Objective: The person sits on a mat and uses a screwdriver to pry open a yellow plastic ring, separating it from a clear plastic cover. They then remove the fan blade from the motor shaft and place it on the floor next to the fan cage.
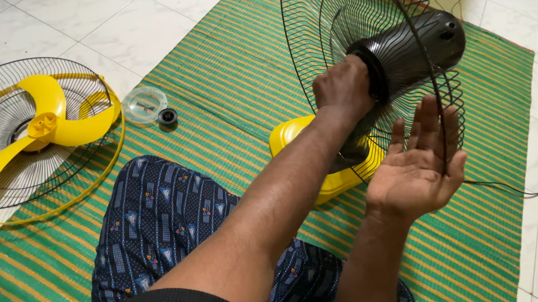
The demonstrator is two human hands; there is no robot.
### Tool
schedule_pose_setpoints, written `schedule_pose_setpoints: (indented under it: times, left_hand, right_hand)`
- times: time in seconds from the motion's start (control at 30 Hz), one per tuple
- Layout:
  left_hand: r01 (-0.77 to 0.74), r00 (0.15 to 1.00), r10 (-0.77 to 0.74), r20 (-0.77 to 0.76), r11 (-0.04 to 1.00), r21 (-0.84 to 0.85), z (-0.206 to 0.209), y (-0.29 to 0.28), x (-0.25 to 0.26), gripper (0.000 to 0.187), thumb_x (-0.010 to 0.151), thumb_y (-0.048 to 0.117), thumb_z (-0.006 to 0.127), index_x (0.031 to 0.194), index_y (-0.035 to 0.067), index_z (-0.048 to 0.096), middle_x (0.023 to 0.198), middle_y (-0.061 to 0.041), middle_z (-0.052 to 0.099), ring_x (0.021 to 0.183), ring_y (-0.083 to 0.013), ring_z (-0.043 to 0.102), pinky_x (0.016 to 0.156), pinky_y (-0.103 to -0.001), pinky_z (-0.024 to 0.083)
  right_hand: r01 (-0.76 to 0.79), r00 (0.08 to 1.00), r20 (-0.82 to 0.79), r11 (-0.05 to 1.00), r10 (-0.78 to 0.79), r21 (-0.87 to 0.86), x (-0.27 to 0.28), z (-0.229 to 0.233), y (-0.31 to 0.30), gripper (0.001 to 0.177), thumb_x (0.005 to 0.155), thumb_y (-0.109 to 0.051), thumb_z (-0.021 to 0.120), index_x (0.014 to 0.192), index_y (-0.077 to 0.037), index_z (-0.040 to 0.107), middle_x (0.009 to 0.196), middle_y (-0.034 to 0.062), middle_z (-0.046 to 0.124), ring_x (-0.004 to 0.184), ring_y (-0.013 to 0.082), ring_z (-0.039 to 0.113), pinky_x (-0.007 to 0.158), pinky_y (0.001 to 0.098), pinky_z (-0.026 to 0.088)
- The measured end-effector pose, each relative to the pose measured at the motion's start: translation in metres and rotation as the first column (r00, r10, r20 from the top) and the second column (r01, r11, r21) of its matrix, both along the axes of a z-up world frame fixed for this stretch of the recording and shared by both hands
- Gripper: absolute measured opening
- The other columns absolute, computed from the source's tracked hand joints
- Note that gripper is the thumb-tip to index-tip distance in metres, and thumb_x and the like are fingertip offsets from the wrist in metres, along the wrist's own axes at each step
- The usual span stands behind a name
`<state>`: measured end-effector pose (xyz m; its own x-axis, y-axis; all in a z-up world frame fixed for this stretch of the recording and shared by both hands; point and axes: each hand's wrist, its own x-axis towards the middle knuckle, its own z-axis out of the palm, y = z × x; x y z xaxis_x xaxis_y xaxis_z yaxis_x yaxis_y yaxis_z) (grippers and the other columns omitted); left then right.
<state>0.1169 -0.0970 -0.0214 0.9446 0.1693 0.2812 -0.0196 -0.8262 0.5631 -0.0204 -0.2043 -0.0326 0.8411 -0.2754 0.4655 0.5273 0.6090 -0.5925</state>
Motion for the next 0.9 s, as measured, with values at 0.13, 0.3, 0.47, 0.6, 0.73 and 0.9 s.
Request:
schedule_pose_setpoints:
  times: [0.13, 0.3, 0.47, 0.6, 0.73, 0.9]
  left_hand:
    - [-0.002, 1.000, 0.003, 0.009, 1.000, -0.023, 0.002, 0.002, 0.002, 0.040, 0.073, 0.031, 0.083, 0.102, 0.007, 0.068, 0.098, -0.012, 0.077, 0.094, -0.0302, 0.076, 0.081, -0.043, 0.061]
    - [0.019, 0.999, -0.020, -0.028, 0.999, -0.035, 0.008, 0.007, -0.002, 0.046, 0.070, 0.036, 0.085, 0.102, 0.008, 0.069, 0.098, -0.012, 0.076, 0.095, -0.0302, 0.075, 0.082, -0.043, 0.060]
    - [0.028, 0.998, -0.031, -0.051, 0.998, -0.059, 0.022, 0.012, -0.010, 0.049, 0.066, 0.041, 0.088, 0.100, 0.009, 0.072, 0.099, -0.013, 0.077, 0.096, -0.0315, 0.075, 0.082, -0.044, 0.060]
    - [0.012, 0.978, -0.031, -0.205, 0.996, -0.093, 0.031, 0.015, -0.010, 0.045, 0.066, 0.042, 0.086, 0.099, 0.012, 0.078, 0.106, -0.013, 0.076, 0.101, -0.0314, 0.074, 0.084, -0.042, 0.060]
    - [0.017, 0.964, -0.052, -0.263, 0.991, -0.134, 0.038, 0.019, -0.006, 0.043, 0.066, 0.037, 0.083, 0.102, 0.013, 0.079, 0.112, -0.012, 0.076, 0.107, -0.0304, 0.073, 0.088, -0.042, 0.060]
    - [0.047, 0.939, -0.098, -0.330, 0.986, -0.159, 0.042, 0.025, -0.003, 0.046, 0.065, 0.033, 0.081, 0.106, 0.012, 0.078, 0.117, -0.012, 0.075, 0.112, -0.0286, 0.072, 0.092, -0.041, 0.059]
  right_hand:
    - [-0.010, 0.999, 0.032, 1.000, 0.009, 0.012, 0.001, -0.002, 0.001, 0.054, 0.108, -0.051, 0.042, 0.147, -0.018, 0.058, 0.156, 0.0092, 0.058, 0.148, 0.0226, 0.048, 0.125, 0.0455, 0.035]
    - [-0.007, 0.998, 0.063, 1.000, 0.007, 0.005, 0.003, -0.005, 0.003, 0.053, 0.109, -0.051, 0.043, 0.147, -0.017, 0.060, 0.156, 0.0102, 0.058, 0.146, 0.0225, 0.048, 0.122, 0.0441, 0.035]
    - [-0.007, 0.998, 0.061, 1.000, 0.007, 0.011, 0.004, -0.006, 0.002, 0.052, 0.109, -0.051, 0.044, 0.144, -0.017, 0.061, 0.156, 0.0113, 0.058, 0.149, 0.0240, 0.049, 0.122, 0.0445, 0.036]
    - [-0.019, 0.998, 0.060, 0.999, 0.016, 0.040, 0.005, -0.007, -0.002, 0.050, 0.108, -0.050, 0.044, 0.141, -0.018, 0.063, 0.156, 0.0114, 0.058, 0.148, 0.0245, 0.050, 0.122, 0.0454, 0.037]
    - [-0.033, 0.998, 0.054, 0.998, 0.031, 0.045, 0.004, -0.007, -0.003, 0.048, 0.109, -0.050, 0.043, 0.140, -0.019, 0.064, 0.157, 0.0118, 0.058, 0.145, 0.0235, 0.050, 0.123, 0.0459, 0.038]
    - [-0.053, 0.997, 0.063, 0.997, 0.049, 0.061, 0.004, -0.006, -0.004, 0.047, 0.109, -0.048, 0.042, 0.137, -0.020, 0.066, 0.156, 0.0126, 0.058, 0.147, 0.0246, 0.051, 0.122, 0.0464, 0.038]
